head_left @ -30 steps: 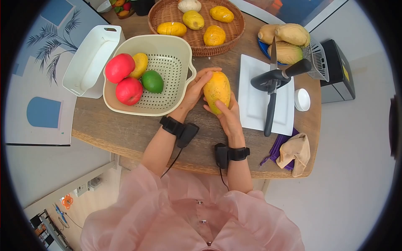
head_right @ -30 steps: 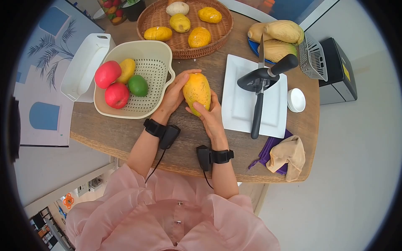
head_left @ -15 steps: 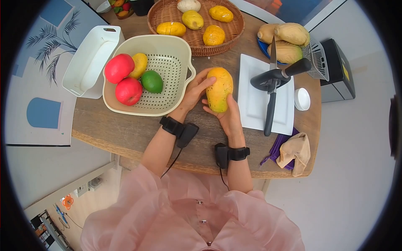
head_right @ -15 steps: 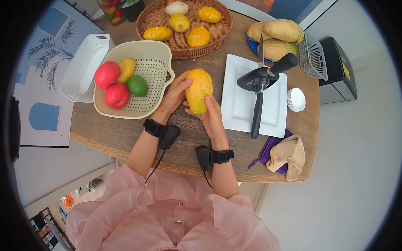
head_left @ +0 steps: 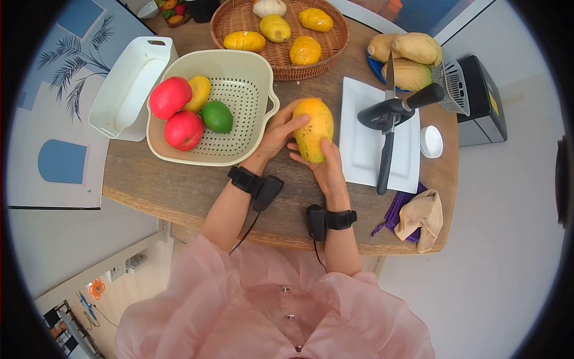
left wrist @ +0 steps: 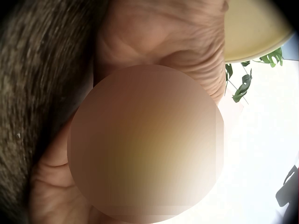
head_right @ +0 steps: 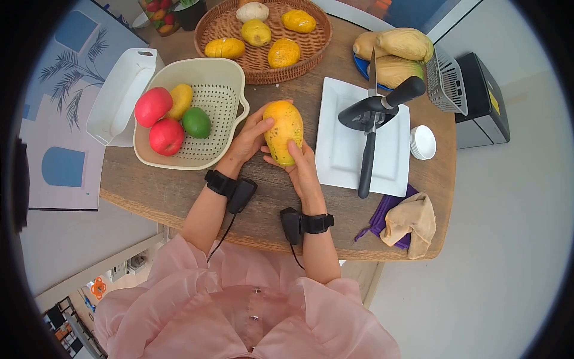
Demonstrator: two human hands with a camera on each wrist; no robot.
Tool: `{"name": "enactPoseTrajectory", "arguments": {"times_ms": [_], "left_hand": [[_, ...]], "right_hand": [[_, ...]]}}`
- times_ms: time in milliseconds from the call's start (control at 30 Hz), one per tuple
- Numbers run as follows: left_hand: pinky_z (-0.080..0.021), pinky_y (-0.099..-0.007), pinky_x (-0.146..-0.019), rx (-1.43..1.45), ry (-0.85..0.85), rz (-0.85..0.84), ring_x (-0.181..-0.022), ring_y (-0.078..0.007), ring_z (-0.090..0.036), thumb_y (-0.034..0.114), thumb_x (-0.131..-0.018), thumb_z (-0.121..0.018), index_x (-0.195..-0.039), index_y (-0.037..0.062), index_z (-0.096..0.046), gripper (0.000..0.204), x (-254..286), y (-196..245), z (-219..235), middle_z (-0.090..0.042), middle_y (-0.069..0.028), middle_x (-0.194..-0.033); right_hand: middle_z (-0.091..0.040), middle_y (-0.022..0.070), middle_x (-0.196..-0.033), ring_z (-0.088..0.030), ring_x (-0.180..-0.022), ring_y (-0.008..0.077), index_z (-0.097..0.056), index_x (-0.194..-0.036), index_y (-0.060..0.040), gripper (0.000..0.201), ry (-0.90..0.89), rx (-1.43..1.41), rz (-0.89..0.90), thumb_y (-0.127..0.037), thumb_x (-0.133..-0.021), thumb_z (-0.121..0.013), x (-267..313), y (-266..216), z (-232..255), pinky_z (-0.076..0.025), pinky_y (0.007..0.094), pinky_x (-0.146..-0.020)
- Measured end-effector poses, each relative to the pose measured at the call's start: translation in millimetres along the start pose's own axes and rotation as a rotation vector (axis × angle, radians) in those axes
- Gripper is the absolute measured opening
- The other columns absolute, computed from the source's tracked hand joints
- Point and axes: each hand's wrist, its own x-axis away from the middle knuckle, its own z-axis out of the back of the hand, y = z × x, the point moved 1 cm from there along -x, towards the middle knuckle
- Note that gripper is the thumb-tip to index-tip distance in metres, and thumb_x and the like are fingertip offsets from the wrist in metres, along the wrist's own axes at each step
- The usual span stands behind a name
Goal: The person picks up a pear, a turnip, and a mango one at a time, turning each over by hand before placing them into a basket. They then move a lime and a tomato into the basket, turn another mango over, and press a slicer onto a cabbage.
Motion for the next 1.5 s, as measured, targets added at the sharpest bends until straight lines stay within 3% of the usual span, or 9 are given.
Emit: {"name": "enactPoseTrajectory", "arguments": {"times_ms": [167,300,567,700,800,867,1100,1267,1500], "left_hand": [[-0.037,-0.0298,-0.099,0.018,-0.022,0.025,-0.116,-0.0178,-0.045,0.027,-0.090,-0.053,-0.135,-0.0012,-0.034,0.057,0.1,-0.7,1.6,-0.046,-0.0120,-0.126],[-0.037,-0.0292,-0.098,-0.004,0.025,0.030,-0.115,-0.0169,-0.046,0.025,-0.089,-0.054,-0.133,-0.0010,-0.035,0.055,-0.3,-0.8,1.5,-0.047,-0.0113,-0.124],[-0.037,-0.0299,-0.097,-0.099,0.058,0.033,-0.115,-0.0172,-0.045,0.025,-0.087,-0.057,-0.132,0.0006,-0.037,0.055,-1.1,-1.0,0.8,-0.047,-0.0108,-0.122],[-0.040,-0.0261,-0.090,-0.123,0.114,0.001,-0.108,-0.0167,-0.049,0.030,-0.083,-0.063,-0.125,0.0022,-0.044,0.054,-1.9,-1.9,0.0,-0.052,-0.0098,-0.115],[-0.040,-0.0265,-0.091,-0.128,0.114,-0.014,-0.108,-0.0168,-0.049,0.030,-0.083,-0.063,-0.125,0.0022,-0.044,0.054,-1.9,-1.0,-0.9,-0.052,-0.0098,-0.114],[-0.040,-0.0266,-0.091,-0.131,0.112,-0.021,-0.108,-0.0167,-0.049,0.031,-0.083,-0.063,-0.125,0.0022,-0.044,0.054,-1.8,-1.6,-0.6,-0.052,-0.0097,-0.114],[-0.036,-0.0305,-0.099,-0.061,0.054,0.020,-0.116,-0.0176,-0.045,0.027,-0.089,-0.055,-0.133,0.0006,-0.035,0.055,-1.1,-2.0,2.7,-0.047,-0.0106,-0.124],[-0.037,-0.0298,-0.098,-0.047,0.035,0.025,-0.116,-0.0169,-0.045,0.028,-0.090,-0.054,-0.133,-0.0006,-0.034,0.056,-0.8,-2.6,2.8,-0.047,-0.0110,-0.123],[-0.037,-0.0292,-0.097,-0.087,0.078,-0.002,-0.115,-0.0170,-0.045,0.028,-0.089,-0.055,-0.132,-0.0003,-0.035,0.056,-1.2,-2.9,2.5,-0.047,-0.0110,-0.122]], "right_hand": [[-0.051,0.0192,-0.121,-0.058,-0.105,0.0318,-0.036,-0.130,0.0022,0.060,-0.016,0.002,-0.016,-0.046,-0.094,-0.040,0.1,1.3,1.0,-0.052,0.0415,-0.085],[-0.051,0.0185,-0.121,-0.057,-0.105,0.0311,-0.035,-0.131,0.0015,0.059,0.005,-0.026,-0.013,-0.044,-0.094,-0.042,-1.1,-0.4,-1.7,-0.052,0.0411,-0.085],[-0.050,0.0156,-0.119,-0.056,-0.108,0.0273,-0.031,-0.132,-0.0021,0.058,0.068,0.002,0.079,-0.024,-0.087,-0.060,-1.9,1.1,-0.3,-0.052,0.0407,-0.086],[-0.049,0.0155,-0.119,-0.055,-0.109,0.0273,-0.030,-0.132,-0.0029,0.060,0.101,0.030,0.097,-0.017,-0.084,-0.063,-2.0,0.5,-1.2,-0.052,0.0403,-0.086],[-0.047,0.0123,-0.120,-0.053,-0.109,0.0232,-0.030,-0.129,-0.0020,0.064,0.100,-0.025,0.067,-0.009,-0.079,-0.069,-2.3,0.3,-0.6,-0.054,0.0376,-0.085],[-0.048,0.0158,-0.120,-0.055,-0.108,0.0272,-0.030,-0.131,-0.0022,0.058,0.083,0.065,0.101,-0.016,-0.085,-0.062,-1.9,0.7,-1.0,-0.052,0.0405,-0.086],[-0.051,0.0170,-0.117,-0.057,-0.105,0.0275,-0.032,-0.130,0.0003,0.054,0.085,0.038,0.082,-0.027,-0.089,-0.056,-2.0,0.9,0.1,-0.053,0.0401,-0.084],[-0.053,0.0175,-0.117,-0.060,-0.099,0.0308,-0.036,-0.129,0.0011,0.054,0.048,-0.042,0.022,-0.040,-0.095,-0.040,-1.0,-1.0,-0.7,-0.053,0.0398,-0.083],[-0.053,0.0172,-0.118,-0.060,-0.101,0.0311,-0.036,-0.129,0.0012,0.053,0.047,-0.048,0.003,-0.041,-0.097,-0.034,-2.5,-0.6,-0.9,-0.054,0.0401,-0.082]]}}
